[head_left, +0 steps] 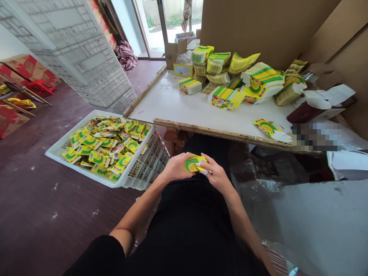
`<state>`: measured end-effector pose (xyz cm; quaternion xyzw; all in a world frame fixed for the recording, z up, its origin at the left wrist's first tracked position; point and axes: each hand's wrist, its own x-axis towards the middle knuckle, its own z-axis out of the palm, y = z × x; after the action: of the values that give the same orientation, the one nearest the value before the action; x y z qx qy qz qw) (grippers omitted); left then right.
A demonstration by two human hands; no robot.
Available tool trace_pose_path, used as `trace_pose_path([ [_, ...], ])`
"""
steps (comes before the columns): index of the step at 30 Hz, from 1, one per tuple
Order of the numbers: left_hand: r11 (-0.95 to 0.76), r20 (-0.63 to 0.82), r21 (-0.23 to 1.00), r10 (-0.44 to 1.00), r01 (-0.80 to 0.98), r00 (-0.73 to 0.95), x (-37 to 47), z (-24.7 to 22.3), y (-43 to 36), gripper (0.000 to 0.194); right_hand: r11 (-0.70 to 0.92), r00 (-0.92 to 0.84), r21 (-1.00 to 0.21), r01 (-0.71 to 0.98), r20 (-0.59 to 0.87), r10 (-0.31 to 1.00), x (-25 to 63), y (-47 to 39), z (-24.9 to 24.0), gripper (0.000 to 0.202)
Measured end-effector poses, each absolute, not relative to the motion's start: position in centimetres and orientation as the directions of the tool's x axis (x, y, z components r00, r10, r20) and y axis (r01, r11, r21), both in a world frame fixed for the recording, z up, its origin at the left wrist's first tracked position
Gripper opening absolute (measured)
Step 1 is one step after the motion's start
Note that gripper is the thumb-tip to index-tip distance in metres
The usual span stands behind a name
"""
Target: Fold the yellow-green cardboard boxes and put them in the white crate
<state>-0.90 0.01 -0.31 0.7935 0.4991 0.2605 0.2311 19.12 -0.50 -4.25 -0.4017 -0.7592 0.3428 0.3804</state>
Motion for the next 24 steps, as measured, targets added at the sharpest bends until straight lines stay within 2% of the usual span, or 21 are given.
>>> trace_pose_path([
  [2, -0.407, 0.176, 0.626, 0.905, 0.666, 0.387, -0.7, -0.3, 0.0, 0.049, 0.412, -0.408, -0.854, 0.319, 0.268, 0.873, 19.4, -0.3, -4.0, 0.02],
  [5, -0.408, 0.161, 0.605, 0.904, 0.683, 0.397, 0.0, -0.3, -0.1, 0.047, 0.337, -0.331, -0.896, 0.29, 0.237, 0.914, 18.7, -0.5, -3.7, 0.02],
  [7, -0.395, 0.141, 0.609, 0.907, 0.687, 0.396, 0.0, -0.3, 0.0, 0.047, 0.281, -0.255, -0.932, 0.228, 0.221, 0.941, 18.0, -0.7, -3.7, 0.037],
  [9, -0.335, 0.128, 0.621, 0.935, 0.708, 0.33, -1.1, -0.1, 0.3, 0.047, 0.229, -0.202, -0.959, 0.168, 0.193, 0.96, 17.6, -0.7, -4.0, 0.064],
  [11, -0.179, 0.183, 0.595, 0.979, 0.783, 0.085, -3.5, 0.3, 0.9, 0.051, 0.196, -0.15, -0.956, 0.217, 0.165, 0.975, 18.0, -0.5, -4.5, 0.079],
  [12, -0.052, 0.252, 0.565, 0.961, 0.824, -0.111, -5.0, 0.6, 1.2, 0.056, 0.181, -0.129, -0.937, 0.298, 0.149, 0.98, 18.4, -0.3, -4.9, 0.077],
  [13, 0.084, 0.335, 0.55, 0.889, 0.831, -0.312, -6.5, 0.9, 1.6, 0.066, 0.162, -0.119, -0.901, 0.403, 0.124, 0.985, 18.9, -0.2, -5.4, 0.073],
  [15, 0.223, 0.417, 0.562, 0.755, 0.797, -0.505, -9.2, 1.1, 2.2, 0.084, 0.117, -0.135, -0.772, 0.624, 0.041, 0.99, 19.5, 0.1, -6.4, 0.063],
  [17, 0.211, 0.432, 0.577, 0.741, 0.789, -0.514, -10.4, 0.9, 2.4, 0.081, 0.116, -0.179, -0.611, 0.783, -0.042, 0.983, 19.6, 0.2, -7.4, 0.059],
  [19, 0.117, 0.402, 0.601, 0.811, 0.791, -0.425, -10.0, 0.1, 2.2, 0.068, 0.153, -0.22, -0.503, 0.851, -0.076, 0.973, 19.0, 0.1, -8.2, 0.056],
  [21, 0.037, 0.341, 0.648, 0.879, 0.761, -0.333, -8.5, -1.0, 1.9, 0.06, 0.188, -0.25, -0.467, 0.864, -0.073, 0.966, 18.5, 0.0, -8.5, 0.053],
  [24, 0.005, 0.26, 0.719, 0.925, 0.695, -0.276, -6.1, -2.5, 1.6, 0.059, 0.202, -0.264, -0.466, 0.861, -0.071, 0.962, 18.1, -0.1, -8.5, 0.053],
])
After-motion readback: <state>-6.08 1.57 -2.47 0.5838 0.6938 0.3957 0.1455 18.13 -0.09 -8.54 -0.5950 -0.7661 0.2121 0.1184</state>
